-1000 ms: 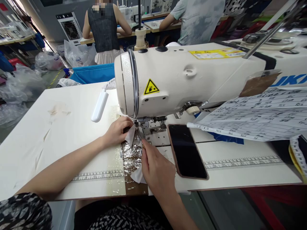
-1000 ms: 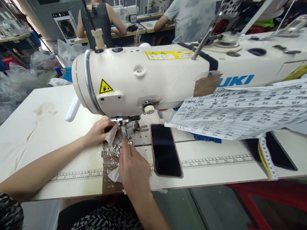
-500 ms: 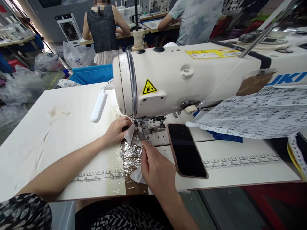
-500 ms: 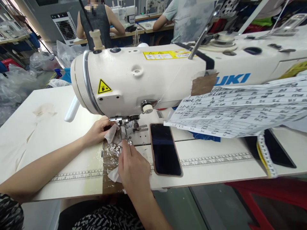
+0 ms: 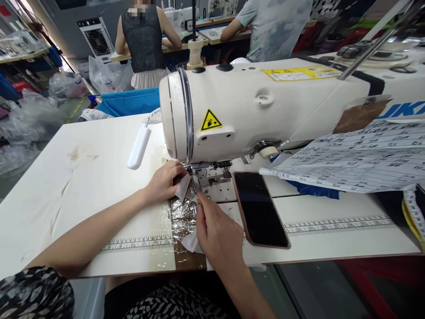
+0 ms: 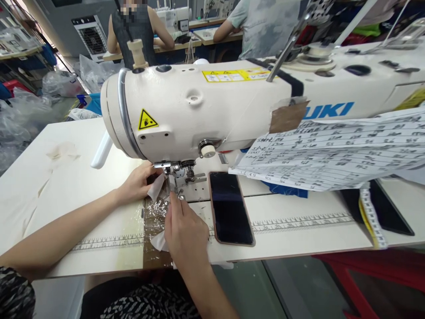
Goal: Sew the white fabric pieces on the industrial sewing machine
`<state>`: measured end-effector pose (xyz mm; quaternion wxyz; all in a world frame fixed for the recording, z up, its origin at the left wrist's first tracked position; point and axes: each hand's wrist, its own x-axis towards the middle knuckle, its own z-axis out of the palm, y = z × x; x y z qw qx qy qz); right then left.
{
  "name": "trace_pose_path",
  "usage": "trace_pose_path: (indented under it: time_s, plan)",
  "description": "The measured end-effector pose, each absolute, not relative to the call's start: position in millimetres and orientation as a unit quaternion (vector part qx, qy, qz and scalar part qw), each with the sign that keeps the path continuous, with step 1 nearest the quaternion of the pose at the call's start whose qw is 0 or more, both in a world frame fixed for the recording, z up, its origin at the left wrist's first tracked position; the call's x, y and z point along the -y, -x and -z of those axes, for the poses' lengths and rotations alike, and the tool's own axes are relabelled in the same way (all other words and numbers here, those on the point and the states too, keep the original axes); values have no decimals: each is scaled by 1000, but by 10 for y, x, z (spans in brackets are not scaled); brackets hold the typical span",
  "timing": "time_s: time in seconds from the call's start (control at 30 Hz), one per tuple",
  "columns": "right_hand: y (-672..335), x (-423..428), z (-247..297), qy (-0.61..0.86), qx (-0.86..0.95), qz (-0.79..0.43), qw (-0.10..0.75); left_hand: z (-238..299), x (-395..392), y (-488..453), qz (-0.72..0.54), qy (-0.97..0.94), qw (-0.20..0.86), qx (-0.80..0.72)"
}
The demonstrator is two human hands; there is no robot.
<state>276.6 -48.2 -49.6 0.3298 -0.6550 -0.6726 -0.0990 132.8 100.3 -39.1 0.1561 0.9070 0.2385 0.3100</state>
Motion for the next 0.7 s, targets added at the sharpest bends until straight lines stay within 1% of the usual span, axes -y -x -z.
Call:
trace_pose_path:
  time_s: [0.1, 0.17, 0.37, 0.47, 0.6, 0.7]
  plan:
    - [-2763, 485, 489, 654, 673, 102, 329, 415, -1005, -1353, -317, -913, 112, -230]
    - [-2762, 486, 488, 653, 674, 102, 330, 420, -1010, -1357, -320, -914, 110, -225]
    - [-2765, 485, 505, 649, 673, 98, 341, 370, -1019, -1322, -316, -892, 211, -246]
    - [-2768, 479, 512, 651, 671, 97, 342, 359, -1015, -1316, -322, -884, 231, -249]
    - [-2767, 478, 508, 656, 671, 102, 330, 377, -1011, -1315, -329, -887, 215, -244]
    - [-2758, 481, 501, 661, 672, 107, 317, 397, -1008, -1315, -339, -898, 174, -218]
